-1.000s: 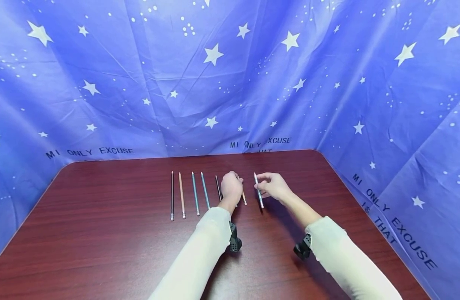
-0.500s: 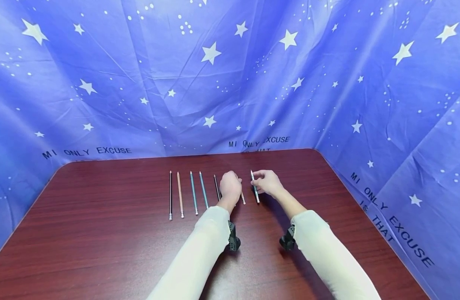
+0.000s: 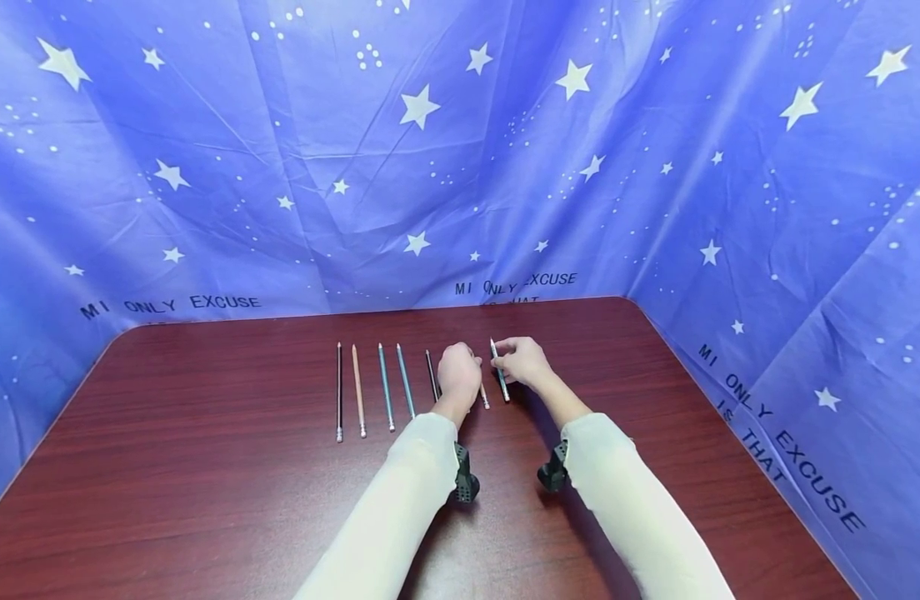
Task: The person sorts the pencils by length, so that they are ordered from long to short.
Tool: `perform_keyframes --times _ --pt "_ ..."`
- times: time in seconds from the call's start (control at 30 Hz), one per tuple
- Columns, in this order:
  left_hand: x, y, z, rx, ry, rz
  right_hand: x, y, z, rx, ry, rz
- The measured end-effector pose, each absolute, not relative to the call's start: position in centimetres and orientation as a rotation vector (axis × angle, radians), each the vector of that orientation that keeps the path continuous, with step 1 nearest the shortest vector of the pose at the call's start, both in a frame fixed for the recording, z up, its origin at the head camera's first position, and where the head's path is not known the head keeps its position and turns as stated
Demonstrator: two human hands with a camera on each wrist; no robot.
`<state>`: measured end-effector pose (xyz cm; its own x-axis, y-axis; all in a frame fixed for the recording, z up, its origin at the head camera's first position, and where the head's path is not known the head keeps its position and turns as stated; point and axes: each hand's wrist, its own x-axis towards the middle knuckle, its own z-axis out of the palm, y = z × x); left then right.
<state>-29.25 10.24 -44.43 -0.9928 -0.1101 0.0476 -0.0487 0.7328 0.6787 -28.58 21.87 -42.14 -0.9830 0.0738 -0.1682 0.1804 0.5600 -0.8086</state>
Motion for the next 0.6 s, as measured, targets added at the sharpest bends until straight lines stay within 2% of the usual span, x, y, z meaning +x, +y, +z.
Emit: perform_keyframes --times 0.6 --pt "-29.4 10.2 -44.5 0.095 -2.853 -1.075 -29.3 21.5 -43.3 0.253 2.868 -1.078"
